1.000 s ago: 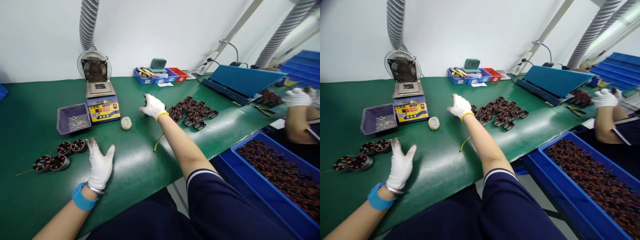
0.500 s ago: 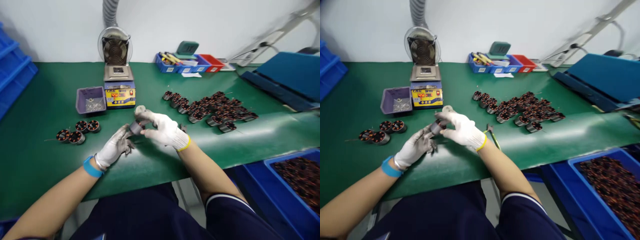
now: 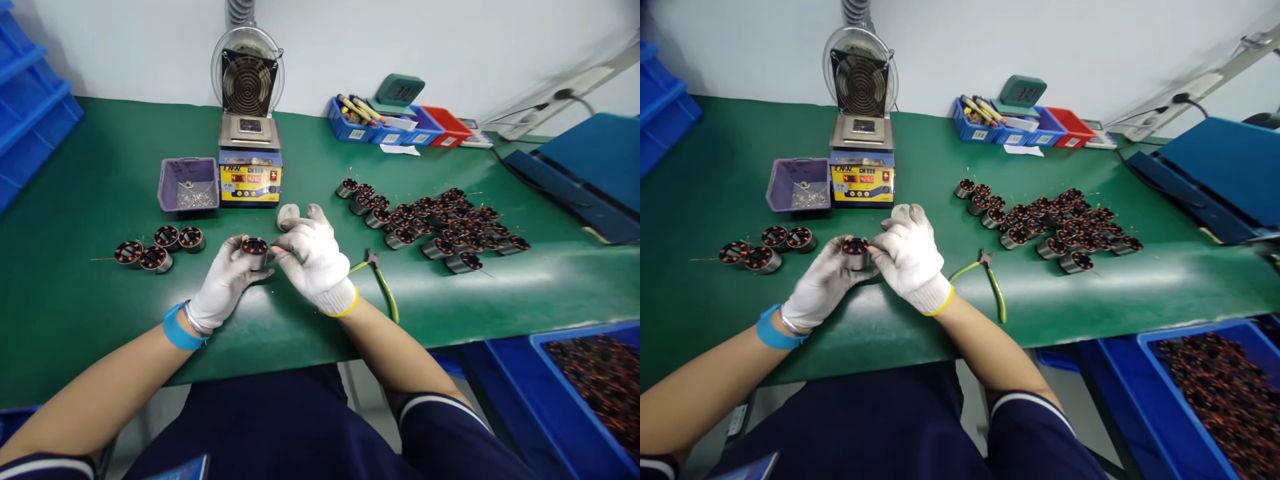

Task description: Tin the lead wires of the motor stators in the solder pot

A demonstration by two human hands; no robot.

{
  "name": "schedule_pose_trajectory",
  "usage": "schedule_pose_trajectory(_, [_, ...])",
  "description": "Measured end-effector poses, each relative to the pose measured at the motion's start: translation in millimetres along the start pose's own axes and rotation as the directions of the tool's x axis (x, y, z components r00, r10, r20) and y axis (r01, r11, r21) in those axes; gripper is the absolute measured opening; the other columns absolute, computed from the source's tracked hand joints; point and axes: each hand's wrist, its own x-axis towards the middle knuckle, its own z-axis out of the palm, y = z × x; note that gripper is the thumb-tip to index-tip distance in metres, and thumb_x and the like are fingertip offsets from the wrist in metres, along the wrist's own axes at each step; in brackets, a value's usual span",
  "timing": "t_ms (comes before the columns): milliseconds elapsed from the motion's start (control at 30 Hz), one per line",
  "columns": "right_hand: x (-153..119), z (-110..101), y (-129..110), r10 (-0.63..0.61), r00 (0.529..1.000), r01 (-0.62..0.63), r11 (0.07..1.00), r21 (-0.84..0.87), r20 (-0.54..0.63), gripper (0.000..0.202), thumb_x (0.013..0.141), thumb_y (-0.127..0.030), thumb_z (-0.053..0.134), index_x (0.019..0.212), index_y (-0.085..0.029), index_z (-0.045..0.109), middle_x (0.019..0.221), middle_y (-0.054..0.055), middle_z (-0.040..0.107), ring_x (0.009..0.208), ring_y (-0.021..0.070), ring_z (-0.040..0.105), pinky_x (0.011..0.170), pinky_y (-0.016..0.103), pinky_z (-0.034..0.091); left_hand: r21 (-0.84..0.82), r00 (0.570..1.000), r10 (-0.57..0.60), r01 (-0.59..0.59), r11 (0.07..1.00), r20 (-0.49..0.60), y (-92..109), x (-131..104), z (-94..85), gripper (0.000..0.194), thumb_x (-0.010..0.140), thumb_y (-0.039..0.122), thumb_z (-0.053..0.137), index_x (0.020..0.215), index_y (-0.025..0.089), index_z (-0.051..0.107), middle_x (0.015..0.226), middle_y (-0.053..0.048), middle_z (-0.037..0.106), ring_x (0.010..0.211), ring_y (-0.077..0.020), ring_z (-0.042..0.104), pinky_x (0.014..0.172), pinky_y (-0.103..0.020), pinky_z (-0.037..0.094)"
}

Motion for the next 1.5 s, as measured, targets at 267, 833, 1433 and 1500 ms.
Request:
schedule_pose_trajectory(267, [27, -37, -25, -0.159, 0.945, 0.108, 0.976, 0.187, 0.287, 0.013, 0.089, -0.032, 0.060, 0.084, -0.034, 0.071, 0.098, 0.003, 0.075, 0.112, 0.0261, 0.068, 0.127, 0.059, 0.022, 0.174, 0.844, -0.472, 0.440, 0.881, 0.256, 12, 5, -6.7, 0.062, 0.081, 0.080, 0.048, 0.079, 0.020, 0.060, 0.059, -0.002, 0.058, 0.044, -0.0132, 0.052, 0.039, -0.024, 0.040])
schedule_pose_trajectory(833, [20, -42, -17, -0.060, 0.993, 0.038, 0.976, 0.214, 0.099, 0.014, 0.089, -0.030, 0.060, 0.079, -0.032, 0.068, 0.087, 0.003, 0.073, 0.103, 0.0263, 0.071, 0.123, 0.057, 0.034, 0.090, 0.937, -0.197, 0.178, 0.980, 0.287, 9, -6, -5.7, 0.055, 0.065, 0.041, 0.089, 0.107, 0.015, 0.064, 0.086, -0.003, 0.068, 0.063, -0.0143, 0.065, 0.058, -0.028, 0.057])
schedule_pose_trajectory(1433, [-25, 8, 6, 0.029, 0.972, -0.086, 0.968, 0.236, 0.235, 0.057, 0.077, -0.026, 0.068, 0.133, -0.019, 0.057, 0.129, 0.011, 0.064, 0.117, 0.0267, 0.064, 0.101, 0.042, 0.056, 0.450, 0.988, 0.007, -0.077, 0.890, 0.155, 5, -2, -4.2, 0.080, 0.064, 0.051, 0.084, 0.129, 0.014, 0.056, 0.117, -0.013, 0.071, 0.089, -0.0243, 0.072, 0.067, -0.031, 0.060])
schedule_pose_trajectory(1500, [-27, 9, 6, 0.026, 0.974, -0.072, 0.977, 0.199, 0.225, 0.062, 0.076, -0.027, 0.068, 0.136, -0.018, 0.055, 0.125, 0.012, 0.062, 0.114, 0.0273, 0.064, 0.098, 0.042, 0.057, 0.567, 0.980, 0.090, -0.176, 0.805, 0.178, 4, -6, -0.7, 0.091, 0.058, 0.042, 0.089, 0.136, 0.013, 0.052, 0.131, -0.016, 0.067, 0.111, -0.0295, 0.069, 0.092, -0.037, 0.058])
